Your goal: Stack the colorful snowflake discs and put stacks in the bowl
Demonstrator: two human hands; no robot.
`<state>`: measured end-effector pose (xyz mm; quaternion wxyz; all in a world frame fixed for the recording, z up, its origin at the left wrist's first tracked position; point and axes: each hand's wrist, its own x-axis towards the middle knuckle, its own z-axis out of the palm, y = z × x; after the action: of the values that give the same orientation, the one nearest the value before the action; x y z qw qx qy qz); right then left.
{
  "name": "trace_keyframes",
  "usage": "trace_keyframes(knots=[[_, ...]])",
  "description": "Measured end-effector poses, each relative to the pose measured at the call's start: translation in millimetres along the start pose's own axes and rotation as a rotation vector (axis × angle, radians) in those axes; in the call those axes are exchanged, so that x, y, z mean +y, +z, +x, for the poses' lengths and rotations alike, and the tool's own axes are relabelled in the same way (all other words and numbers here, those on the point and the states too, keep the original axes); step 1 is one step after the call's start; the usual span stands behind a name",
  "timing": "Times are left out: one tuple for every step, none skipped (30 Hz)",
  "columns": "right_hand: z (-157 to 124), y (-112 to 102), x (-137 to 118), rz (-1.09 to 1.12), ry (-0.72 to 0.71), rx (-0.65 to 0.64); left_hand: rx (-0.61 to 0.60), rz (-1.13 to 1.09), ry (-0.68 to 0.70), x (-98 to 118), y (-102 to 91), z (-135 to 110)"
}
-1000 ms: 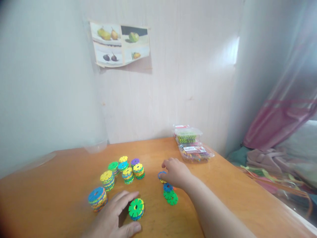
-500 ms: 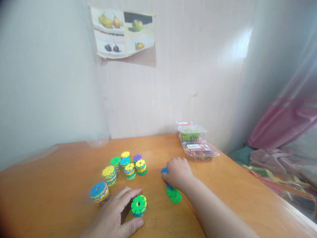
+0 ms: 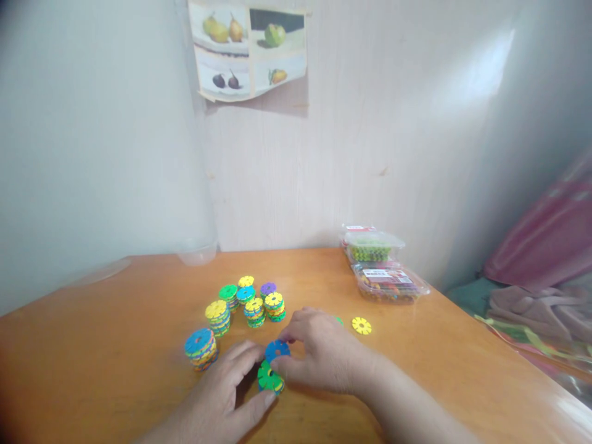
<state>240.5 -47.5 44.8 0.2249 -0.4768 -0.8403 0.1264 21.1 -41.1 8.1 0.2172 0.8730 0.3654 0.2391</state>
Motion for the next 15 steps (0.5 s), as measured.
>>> trace_keyframes(knots=[[-1,1,-2,-0.002,-0.012,-0.008,0.002,-0.001,-0.002,0,0.3,0],[-2,2,-4,-0.005,-0.021,-0.015,0.005,-0.004,-0.005,-1,0.7,1],[-2,3,-5,-0.01,-0.03,-0.021,0.007,-0.008,-0.008,-2,1.2,1],[-2,4,-6,-0.017,-0.04,-0.022,0.01,-0.014,-0.013,-3,1.8,0],[-3,5,-7,-0.023,-0.05,-0.024,0.014,-0.02,-0.017,-4,2.4,0],[-3,6,-7,-0.029,-0.06,-0.024,0.019,-0.024,-0.024,-4,3.0,0],[-3,6,-8,-0.033,-0.069,-0.025,0.023,-0.025,-0.03,-5,3.6,-1],[-3,7,-7,-0.036,-0.073,-0.025,0.023,-0.022,-0.035,-5,4.1,-1],[-3,6,-6,-0.037,-0.073,-0.021,0.023,-0.015,-0.039,-5,4.4,-1],[-3,5,-4,-0.036,-0.066,-0.014,0.023,-0.005,-0.043,-5,4.7,-1],[-2,3,-1,-0.035,-0.051,0.004,0.023,0.006,-0.047,-6,4.8,-1],[-2,0,3,-0.038,-0.025,0.03,0.023,0.015,-0.048,-6,4.9,-2],[-1,-4,8,-0.046,0.015,0.063,0.021,0.022,-0.046,-7,4.8,-2],[0,-9,14,-0.062,0.066,0.098,0.02,0.026,-0.041,-8,4.7,-2],[1,-14,22,-0.088,0.127,0.128,0.02,0.026,-0.035,-9,4.6,-2]])
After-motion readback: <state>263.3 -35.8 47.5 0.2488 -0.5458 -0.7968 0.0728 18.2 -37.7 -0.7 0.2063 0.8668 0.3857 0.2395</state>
